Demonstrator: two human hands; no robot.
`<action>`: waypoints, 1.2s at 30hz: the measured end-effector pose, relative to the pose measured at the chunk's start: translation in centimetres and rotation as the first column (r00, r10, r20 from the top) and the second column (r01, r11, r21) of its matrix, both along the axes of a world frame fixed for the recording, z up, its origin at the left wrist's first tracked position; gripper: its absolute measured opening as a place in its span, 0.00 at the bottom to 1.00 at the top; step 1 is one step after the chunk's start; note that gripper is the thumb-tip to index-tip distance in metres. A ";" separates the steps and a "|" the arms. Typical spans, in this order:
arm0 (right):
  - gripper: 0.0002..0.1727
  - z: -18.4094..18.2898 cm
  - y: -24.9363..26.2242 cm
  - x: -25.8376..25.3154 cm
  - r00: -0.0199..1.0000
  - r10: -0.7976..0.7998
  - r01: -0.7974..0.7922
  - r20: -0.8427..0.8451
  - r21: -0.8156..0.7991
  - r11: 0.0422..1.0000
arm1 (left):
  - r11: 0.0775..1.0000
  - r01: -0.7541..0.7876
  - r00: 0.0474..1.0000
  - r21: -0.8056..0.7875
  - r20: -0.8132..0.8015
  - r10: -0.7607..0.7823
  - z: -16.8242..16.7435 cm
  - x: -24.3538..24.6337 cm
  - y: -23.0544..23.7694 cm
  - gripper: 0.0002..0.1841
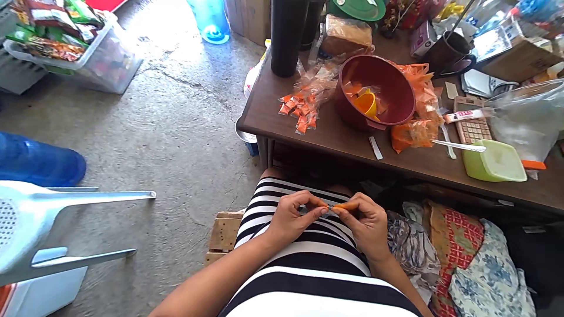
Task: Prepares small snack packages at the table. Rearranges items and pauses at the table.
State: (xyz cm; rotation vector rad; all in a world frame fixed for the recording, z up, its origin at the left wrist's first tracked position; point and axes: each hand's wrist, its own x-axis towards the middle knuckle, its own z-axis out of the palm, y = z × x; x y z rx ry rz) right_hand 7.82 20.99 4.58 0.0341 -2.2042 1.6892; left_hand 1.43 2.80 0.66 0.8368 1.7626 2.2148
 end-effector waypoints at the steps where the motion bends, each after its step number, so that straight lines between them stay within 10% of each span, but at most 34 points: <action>1: 0.07 -0.1 -0.1 -0.1 1.000 -0.023 0.023 -0.001 -0.004 1.000 | 1.000 0.007 1.000 0.000 -0.004 -0.007 0.0 0.0 0.0 0.06; 12: 0.11 0.2 1.5 -0.2 0.962 0.259 -0.255 0.084 -0.053 0.965 | 1.000 -0.011 1.000 0.004 0.025 0.011 -0.3 -0.4 0.1 0.06; 21: 0.12 -0.4 0.7 -0.7 1.000 -0.014 0.011 0.027 0.123 0.992 | 1.000 0.026 1.000 0.003 0.018 -0.026 -0.3 -0.5 0.5 0.06; 36: 0.09 0.2 1.3 -0.9 0.991 0.125 -0.133 0.056 0.152 0.979 | 1.000 0.002 1.000 -0.006 0.019 -0.001 -0.5 -0.6 0.5 0.07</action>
